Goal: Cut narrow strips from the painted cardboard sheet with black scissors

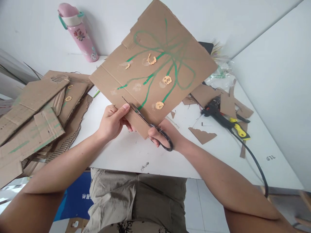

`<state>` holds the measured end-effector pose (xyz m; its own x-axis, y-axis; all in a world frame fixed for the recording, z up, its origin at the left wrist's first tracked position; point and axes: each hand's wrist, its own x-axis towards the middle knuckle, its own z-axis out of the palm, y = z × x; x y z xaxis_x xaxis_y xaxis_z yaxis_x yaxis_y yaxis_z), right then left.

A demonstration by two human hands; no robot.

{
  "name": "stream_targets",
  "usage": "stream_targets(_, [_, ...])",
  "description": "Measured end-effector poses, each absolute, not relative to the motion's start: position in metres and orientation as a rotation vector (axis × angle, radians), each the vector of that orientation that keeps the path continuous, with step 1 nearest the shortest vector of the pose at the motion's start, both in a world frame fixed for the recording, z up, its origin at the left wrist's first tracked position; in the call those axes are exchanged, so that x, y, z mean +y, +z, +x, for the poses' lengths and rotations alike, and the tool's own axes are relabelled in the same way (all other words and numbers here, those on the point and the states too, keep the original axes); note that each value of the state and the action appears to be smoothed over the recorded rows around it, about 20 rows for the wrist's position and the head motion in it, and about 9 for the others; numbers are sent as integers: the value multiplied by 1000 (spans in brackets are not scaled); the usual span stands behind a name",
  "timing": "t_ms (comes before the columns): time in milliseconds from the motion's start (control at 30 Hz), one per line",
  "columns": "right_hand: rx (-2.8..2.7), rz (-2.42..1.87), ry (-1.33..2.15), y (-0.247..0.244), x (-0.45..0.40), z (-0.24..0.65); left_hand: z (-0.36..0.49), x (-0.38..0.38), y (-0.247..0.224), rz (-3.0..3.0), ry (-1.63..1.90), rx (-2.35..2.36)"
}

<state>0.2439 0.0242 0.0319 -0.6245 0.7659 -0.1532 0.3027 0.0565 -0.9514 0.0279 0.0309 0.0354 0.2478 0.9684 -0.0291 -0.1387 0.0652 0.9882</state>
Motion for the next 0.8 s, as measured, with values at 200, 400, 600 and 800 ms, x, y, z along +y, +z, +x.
stream_targets(200, [-1779,-1043,1665,41,19,243,28,31,37,1205,1043,912])
stream_targets(400, [-1765,-1047,1665,35,18,242,27,29,39,1219,1057,911])
stream_targets(600, [-1755,-1073,1649,31,18,242,27,28,41,1233,1067,891])
stream_targets(800, [-1810,-1053,1634,25,19,240,26,29,42,1248,1068,879])
